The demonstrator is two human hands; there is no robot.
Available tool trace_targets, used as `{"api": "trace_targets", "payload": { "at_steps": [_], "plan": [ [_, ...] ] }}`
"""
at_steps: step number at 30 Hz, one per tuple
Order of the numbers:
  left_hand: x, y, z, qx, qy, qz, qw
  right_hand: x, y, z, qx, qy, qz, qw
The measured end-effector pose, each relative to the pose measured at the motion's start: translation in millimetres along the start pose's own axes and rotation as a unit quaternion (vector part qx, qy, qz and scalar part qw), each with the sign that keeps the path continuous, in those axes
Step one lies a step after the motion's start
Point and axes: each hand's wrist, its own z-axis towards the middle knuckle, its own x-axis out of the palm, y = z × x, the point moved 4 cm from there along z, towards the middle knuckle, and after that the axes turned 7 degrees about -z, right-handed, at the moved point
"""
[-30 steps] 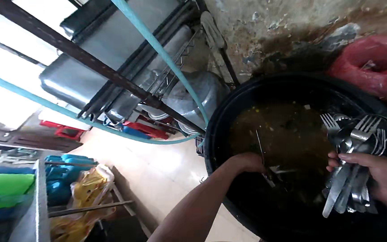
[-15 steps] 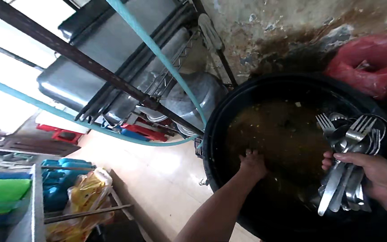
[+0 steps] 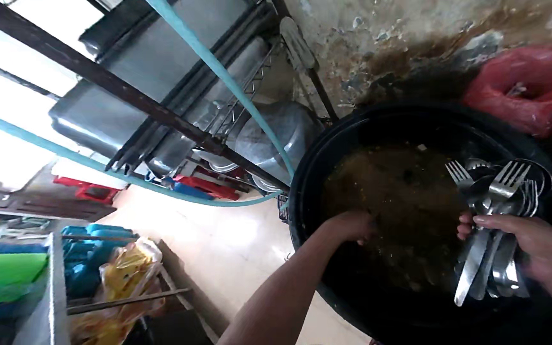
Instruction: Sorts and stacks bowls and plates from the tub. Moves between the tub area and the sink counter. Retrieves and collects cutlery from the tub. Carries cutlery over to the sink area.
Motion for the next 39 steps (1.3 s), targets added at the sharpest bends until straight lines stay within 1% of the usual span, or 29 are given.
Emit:
{"api": "trace_targets", "payload": {
  "at_steps": [3, 4, 5, 7, 8, 9, 11, 12, 14, 16, 18, 20, 21, 22, 23, 24, 25, 26, 27, 28, 30, 31, 32, 34, 36, 39],
  "plan": [
    [-18.7, -5.3, -12.9, 0.023, -0.069, -0.004, 0.997, 1.8, 0.5, -2.2, -0.015, 0.004, 0.009, 1.000],
    [-22.1, -13.5, -21.4, 0.038, -0.089, 0.025, 0.995, 1.1, 0.6, -2.1, -0.026, 0.008, 0.001, 1.000],
    [-23.3, -28.3, -32.0, 0.048, -0.094, 0.081, 0.991, -0.8, 0.4, -1.9, -0.038, 0.008, -0.012, 0.999],
    [-16.3, -67.2, -51.8, 0.078, -0.060, 0.202, 0.974, -4.4, -0.9, -2.0, -0.056, -0.003, -0.033, 0.998],
    [-11.1, -89.3, -60.3, 0.109, -0.033, 0.245, 0.963, -3.5, 0.2, -3.9, -0.061, -0.016, -0.043, 0.997],
    [-7.5, -111.6, -67.1, 0.144, -0.010, 0.262, 0.954, -2.4, 1.3, -6.1, -0.058, -0.030, -0.054, 0.996],
    [-5.3, -152.9, -71.7, 0.192, 0.036, 0.225, 0.955, -1.4, 1.1, -8.8, -0.053, -0.049, -0.089, 0.993],
    [-7.4, -166.3, -67.5, 0.192, 0.053, 0.179, 0.963, -1.7, 0.4, -8.5, -0.046, -0.055, -0.103, 0.992],
    [-17.7, -175.3, -50.0, 0.160, 0.062, 0.066, 0.983, -2.4, -1.8, -3.0, -0.050, -0.015, -0.091, 0.994],
    [-31.7, -167.0, -31.5, 0.108, 0.042, -0.064, 0.991, -1.2, -2.3, 0.0, -0.056, 0.056, -0.070, 0.994],
    [-38.3, -153.5, -16.8, 0.071, 0.025, -0.170, 0.982, 0.7, -2.5, 0.0, -0.053, 0.093, -0.089, 0.990],
    [-34.3, -141.1, -11.2, 0.086, 0.032, -0.271, 0.958, 1.8, -3.3, -1.6, -0.045, 0.088, -0.096, 0.991],
    [-31.1, -133.9, -10.0, 0.113, 0.041, -0.306, 0.944, 2.2, -3.5, -2.8, -0.041, 0.071, -0.092, 0.992],
    [-27.8, -124.3, -9.3, 0.141, 0.043, -0.316, 0.937, 2.7, -3.3, -3.9, -0.040, 0.042, -0.086, 0.995],
    [-24.4, -112.1, -8.1, 0.151, 0.035, -0.291, 0.944, 2.8, -1.8, -5.4, -0.043, 0.002, -0.074, 0.996],
    [-19.3, -97.6, -4.2, 0.135, 0.017, -0.223, 0.965, 2.4, 0.4, -6.3, -0.047, -0.043, -0.066, 0.996],
    [-9.7, -81.9, 3.9, 0.109, -0.006, -0.103, 0.989, 1.6, 2.2, -5.9, -0.063, -0.085, -0.069, 0.992],
    [3.2, -66.4, 14.5, 0.067, -0.012, 0.024, 0.997, -1.1, 2.7, -3.8, -0.086, -0.120, -0.076, 0.986],
    [19.8, -51.8, 25.0, 0.040, -0.007, 0.107, 0.993, -3.9, 3.3, -1.6, -0.109, -0.153, -0.094, 0.978],
    [35.1, -45.1, 29.4, 0.027, -0.010, 0.151, 0.988, -6.0, 4.4, -0.4, -0.129, -0.178, -0.128, 0.967],
    [62.8, -52.9, 25.9, 0.008, -0.008, 0.167, 0.986, -6.4, 7.0, -1.7, -0.149, -0.212, -0.204, 0.944],
    [78.4, -59.6, 24.2, -0.008, 0.010, 0.169, 0.985, -5.6, 6.8, -2.6, -0.153, -0.222, -0.235, 0.934],
    [94.3, -63.7, 24.8, -0.034, 0.021, 0.163, 0.986, -5.1, 5.5, -2.8, -0.153, -0.225, -0.262, 0.926],
    [116.4, -64.5, 35.9, -0.081, 0.005, 0.149, 0.985, -3.7, 4.3, -0.8, -0.140, -0.221, -0.288, 0.921],
    [121.9, -61.2, 46.1, -0.101, -0.007, 0.154, 0.983, -3.2, 4.6, 0.4, -0.119, -0.218, -0.283, 0.926],
    [106.3, -48.6, 44.1, -0.114, -0.016, 0.141, 0.983, -5.3, 4.4, 2.4, -0.117, -0.206, -0.237, 0.942]
  ]
}}
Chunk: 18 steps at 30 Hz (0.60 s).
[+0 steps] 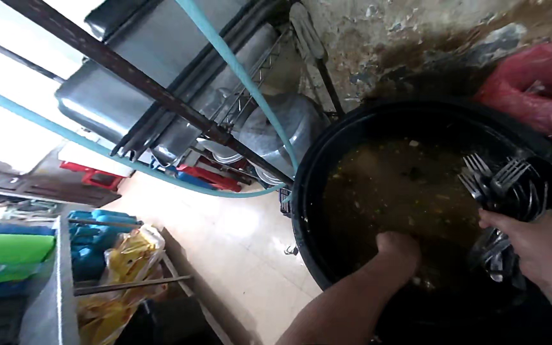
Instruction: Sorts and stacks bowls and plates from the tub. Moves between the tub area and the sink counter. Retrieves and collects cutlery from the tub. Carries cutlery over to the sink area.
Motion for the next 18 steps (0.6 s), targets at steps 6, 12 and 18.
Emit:
{"api": "trace_targets", "payload": {
  "at_steps": [6, 12, 18],
  "plan": [
    [-48.0, 57.7, -15.4, 0.030, -0.089, -0.035, 0.995, 1.5, -2.3, 3.6, 0.007, 0.031, 0.088, 0.996],
    [-100.8, 78.7, -89.6, 0.022, -0.258, 0.065, 0.964, 4.8, -2.3, 2.2, 0.106, 0.087, 0.209, 0.968],
    [-81.5, 86.9, -66.1, 0.144, -0.229, -0.474, 0.838, 6.4, -3.4, 3.6, 0.184, 0.108, 0.244, 0.946]
  ]
}}
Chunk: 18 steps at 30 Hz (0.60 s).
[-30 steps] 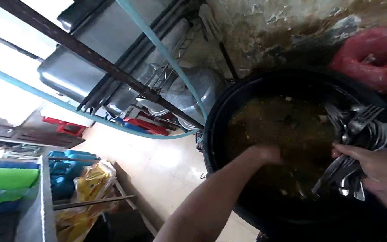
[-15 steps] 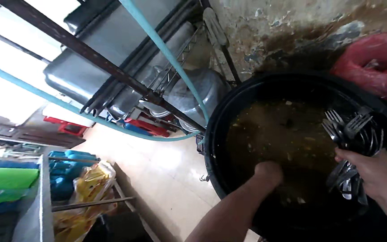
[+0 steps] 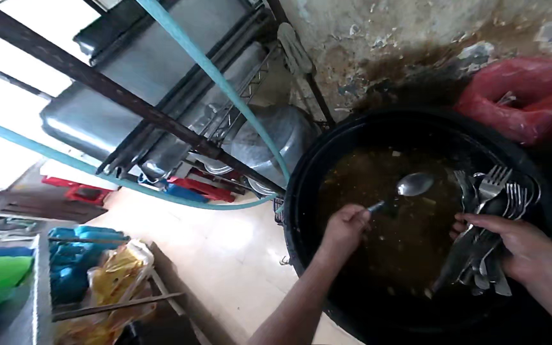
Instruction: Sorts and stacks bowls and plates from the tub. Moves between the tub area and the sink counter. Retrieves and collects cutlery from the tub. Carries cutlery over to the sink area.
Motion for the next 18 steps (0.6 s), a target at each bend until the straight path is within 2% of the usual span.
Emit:
{"api": "trace_targets", "payload": {
  "at_steps": [1, 3, 6, 9, 12, 18],
  "plan": [
    [18.2, 11.6, 1.9, -0.026, 0.033, -0.132, 0.990, 0.0, -0.6, 0.2, 0.005, 0.006, 0.003, 1.000],
    [52.5, 27.0, 5.6, -0.075, 0.096, -0.286, 0.950, 0.2, -1.2, -0.1, 0.007, 0.010, 0.001, 1.000],
    [75.9, 44.4, 20.2, -0.063, 0.138, -0.352, 0.924, -1.9, -2.3, 1.2, -0.003, 0.003, 0.017, 1.000],
    [70.6, 56.1, 31.7, 0.001, 0.147, -0.306, 0.941, -1.8, -3.2, 3.8, -0.008, 0.012, 0.031, 0.999],
    [73.1, 52.4, 29.3, 0.013, 0.157, -0.265, 0.951, -1.1, -2.0, -0.9, -0.009, 0.040, 0.032, 0.999],
    [88.8, 42.1, 32.7, 0.001, 0.171, -0.014, 0.985, -8.1, 1.7, -8.2, -0.063, 0.038, 0.046, 0.996]
  ]
}}
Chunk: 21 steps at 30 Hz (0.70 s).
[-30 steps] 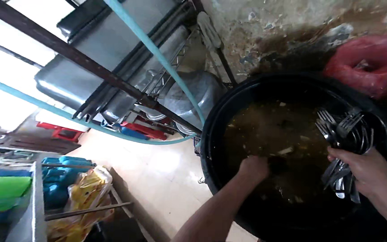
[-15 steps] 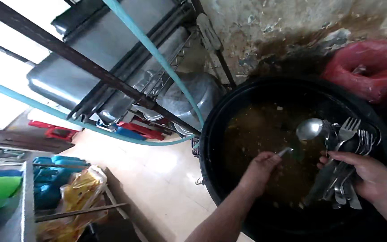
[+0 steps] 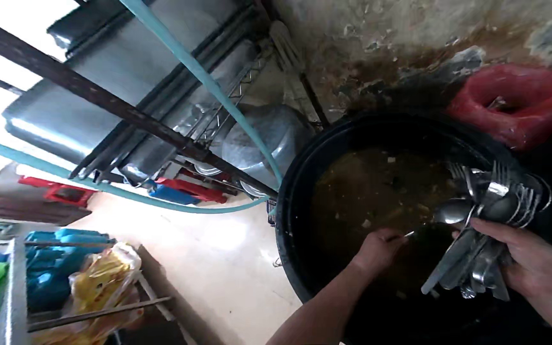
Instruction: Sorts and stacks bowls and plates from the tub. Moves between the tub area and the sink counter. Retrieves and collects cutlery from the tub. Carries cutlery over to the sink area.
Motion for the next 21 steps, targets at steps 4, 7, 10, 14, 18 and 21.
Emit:
{"api": "trace_targets", "payload": {
  "at_steps": [4, 7, 10, 14, 18, 21],
  "plan": [
    [4.9, -5.5, -9.3, 0.037, 0.065, 0.096, 0.993, 1.6, -1.6, 6.4, -0.033, -0.078, -0.053, 0.995],
    [-0.6, -18.3, -7.9, -0.023, 0.074, 0.097, 0.992, 1.0, -1.2, 8.4, -0.049, -0.090, -0.065, 0.993],
    [3.2, -34.9, 2.7, -0.004, 0.040, 0.063, 0.997, -1.1, -1.7, 10.5, -0.062, -0.087, -0.079, 0.991],
    [41.9, -49.2, 11.0, 0.036, 0.099, 0.013, 0.994, -1.1, -5.5, 14.5, -0.075, -0.048, -0.062, 0.994],
    [46.9, -29.6, -0.8, -0.027, 0.134, -0.081, 0.987, -2.0, -4.0, 11.3, -0.051, -0.074, -0.045, 0.995],
    [36.0, -10.8, -12.3, -0.048, 0.132, -0.135, 0.981, -0.9, -2.4, 8.2, -0.032, -0.101, -0.040, 0.994]
  ]
}}
